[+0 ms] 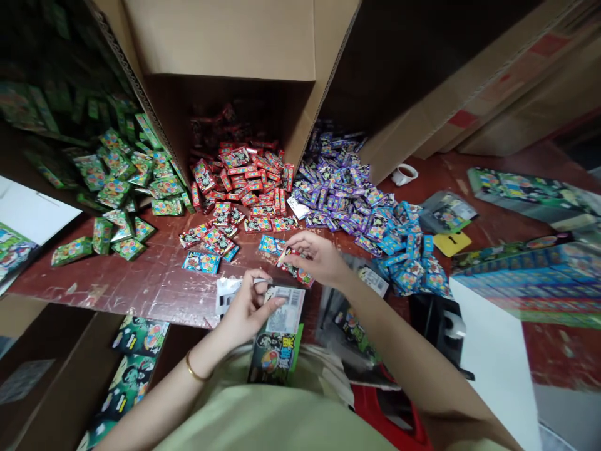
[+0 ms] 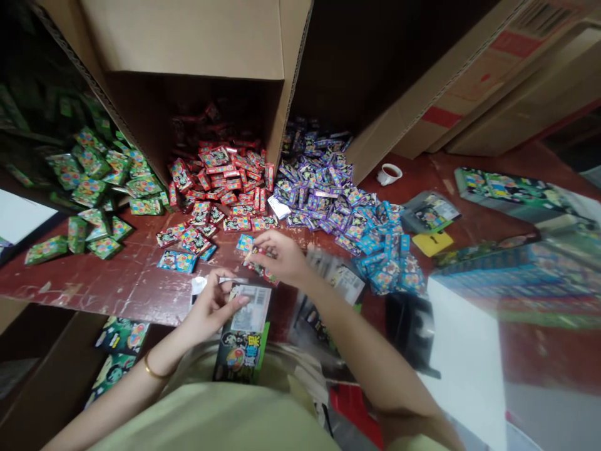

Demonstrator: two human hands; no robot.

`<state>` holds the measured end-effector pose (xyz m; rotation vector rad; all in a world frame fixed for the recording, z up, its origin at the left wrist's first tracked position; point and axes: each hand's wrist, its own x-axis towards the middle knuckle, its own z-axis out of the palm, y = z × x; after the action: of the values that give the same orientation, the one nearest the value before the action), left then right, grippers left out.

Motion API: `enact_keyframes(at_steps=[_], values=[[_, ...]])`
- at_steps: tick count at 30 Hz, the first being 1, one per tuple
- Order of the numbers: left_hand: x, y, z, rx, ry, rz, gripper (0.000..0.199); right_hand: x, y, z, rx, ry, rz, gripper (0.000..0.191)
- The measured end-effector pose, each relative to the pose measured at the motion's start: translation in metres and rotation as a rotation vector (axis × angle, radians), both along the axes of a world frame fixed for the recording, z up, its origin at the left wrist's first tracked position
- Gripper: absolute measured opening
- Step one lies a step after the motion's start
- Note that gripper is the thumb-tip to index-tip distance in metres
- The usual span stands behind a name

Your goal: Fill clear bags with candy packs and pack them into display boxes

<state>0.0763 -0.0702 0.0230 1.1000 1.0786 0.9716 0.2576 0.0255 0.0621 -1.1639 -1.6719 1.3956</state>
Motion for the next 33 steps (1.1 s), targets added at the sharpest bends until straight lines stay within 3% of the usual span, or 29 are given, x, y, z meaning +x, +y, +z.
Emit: enact_keyframes(at_steps=[2, 5, 9, 14, 19, 21, 24, 28, 31, 33], values=[[-0.003, 0.000, 0.000, -0.018, -0.011, -0.034, 0.041, -0.004, -0.001, -0.007, -0.046, 0.066, -0.026, 0.038], [-0.005, -0.002, -0.001, -0.045, -0.024, -0.057, 0.043, -0.004, -0.002, -0.011, -0.111, 0.119, 0.073, 0.042], [-0.002, -0.002, -0.004, -0.043, -0.033, -0.052, 0.042, 0.006, -0.004, -0.003, -0.015, 0.008, 0.135, 0.034], [-0.001, 0.002, 0.000, 0.007, -0.012, -0.037, 0.039, 0.016, -0.015, 0.003, 0.029, -0.082, 0.352, 0.023], [-0.006, 0.003, -0.003, -0.027, -0.009, 0.002, 0.039, 0.021, -0.015, -0.006, 0.045, -0.158, 0.361, 0.029], [-0.005, 0.004, -0.008, -0.039, -0.030, 0.018, 0.041, 0.011, 0.003, -0.006, 0.115, -0.186, 0.234, 0.029], [-0.004, 0.006, -0.016, -0.068, -0.078, 0.037, 0.044, -0.035, 0.046, -0.004, 0.220, -0.220, 0.039, 0.024], [-0.009, 0.010, -0.018, -0.076, -0.081, 0.083, 0.046, -0.148, 0.094, -0.005, 0.247, -0.231, 0.199, 0.006], [-0.016, 0.012, -0.016, -0.066, -0.114, 0.128, 0.047, -0.229, 0.106, -0.014, 0.245, -0.224, 0.298, 0.016], [-0.020, 0.014, -0.014, -0.043, -0.153, 0.143, 0.047, -0.265, 0.108, -0.020, 0.221, -0.176, 0.355, 0.018]])
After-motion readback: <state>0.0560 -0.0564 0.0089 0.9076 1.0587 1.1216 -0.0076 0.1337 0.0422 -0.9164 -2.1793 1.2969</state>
